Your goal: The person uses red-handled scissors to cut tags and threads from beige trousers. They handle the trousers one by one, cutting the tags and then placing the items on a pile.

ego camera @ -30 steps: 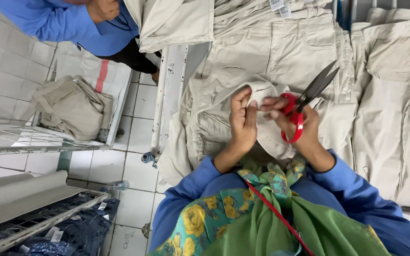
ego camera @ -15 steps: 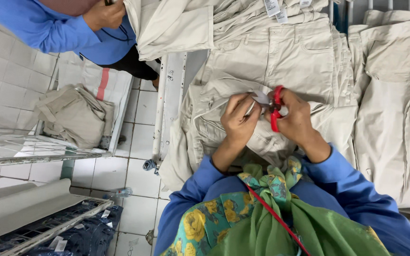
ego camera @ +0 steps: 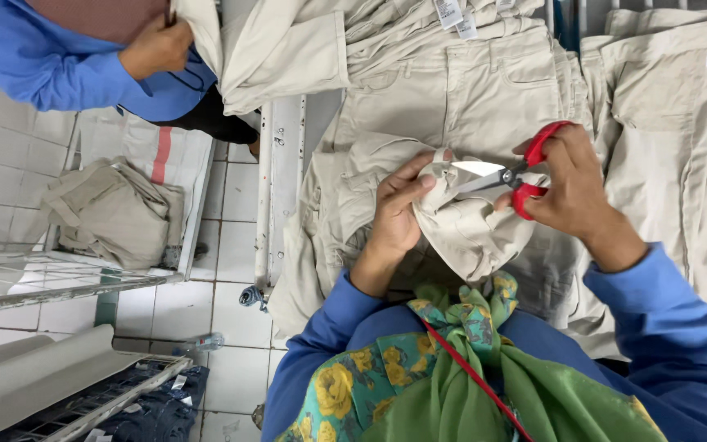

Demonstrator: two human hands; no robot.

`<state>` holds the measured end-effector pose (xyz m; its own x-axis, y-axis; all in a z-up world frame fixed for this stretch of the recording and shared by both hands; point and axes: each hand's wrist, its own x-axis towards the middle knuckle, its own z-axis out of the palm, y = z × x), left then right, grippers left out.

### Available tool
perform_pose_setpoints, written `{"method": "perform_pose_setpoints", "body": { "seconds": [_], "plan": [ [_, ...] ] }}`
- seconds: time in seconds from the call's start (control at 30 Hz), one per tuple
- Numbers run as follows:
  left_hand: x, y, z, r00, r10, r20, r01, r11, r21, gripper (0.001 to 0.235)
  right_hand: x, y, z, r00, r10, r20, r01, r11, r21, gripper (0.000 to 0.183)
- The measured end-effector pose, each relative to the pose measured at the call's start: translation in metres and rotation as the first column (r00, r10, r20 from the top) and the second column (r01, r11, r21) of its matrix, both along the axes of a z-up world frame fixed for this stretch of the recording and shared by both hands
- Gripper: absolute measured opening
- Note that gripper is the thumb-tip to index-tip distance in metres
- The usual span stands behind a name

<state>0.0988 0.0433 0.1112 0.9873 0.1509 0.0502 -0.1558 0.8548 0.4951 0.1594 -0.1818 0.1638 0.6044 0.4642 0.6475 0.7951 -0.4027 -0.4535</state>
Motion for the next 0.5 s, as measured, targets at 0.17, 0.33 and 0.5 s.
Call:
{"method": "perform_pose_setpoints", "body": {
  "seconds": [0.17, 0.33, 0.5],
  "plan": [
    [-0.003, 0.005, -0.011, 0.985, -0.135, 0.104, 0.136, 0.991, -0.008, 0.045, 0.006, -0.021, 0.012, 0.887, -0.052, 0.459, 0.287, 0.841, -0.458, 0.075],
    [-0.006, -0.003, -0.041, 0.991, -0.094, -0.099, 0.092, 0.995, -0.023, 0.039, 0.009, -0.008, 0.023, 0.867, -0.03, 0.497, 0.283, 0.852, -0.441, 0.07],
    [-0.011, -0.003, -0.023, 0.997, -0.058, -0.046, 0.058, 0.998, 0.016, 0.035, 0.01, -0.01, 0.023, 0.833, -0.031, 0.552, 0.315, 0.847, -0.428, 0.07]
  ]
}}
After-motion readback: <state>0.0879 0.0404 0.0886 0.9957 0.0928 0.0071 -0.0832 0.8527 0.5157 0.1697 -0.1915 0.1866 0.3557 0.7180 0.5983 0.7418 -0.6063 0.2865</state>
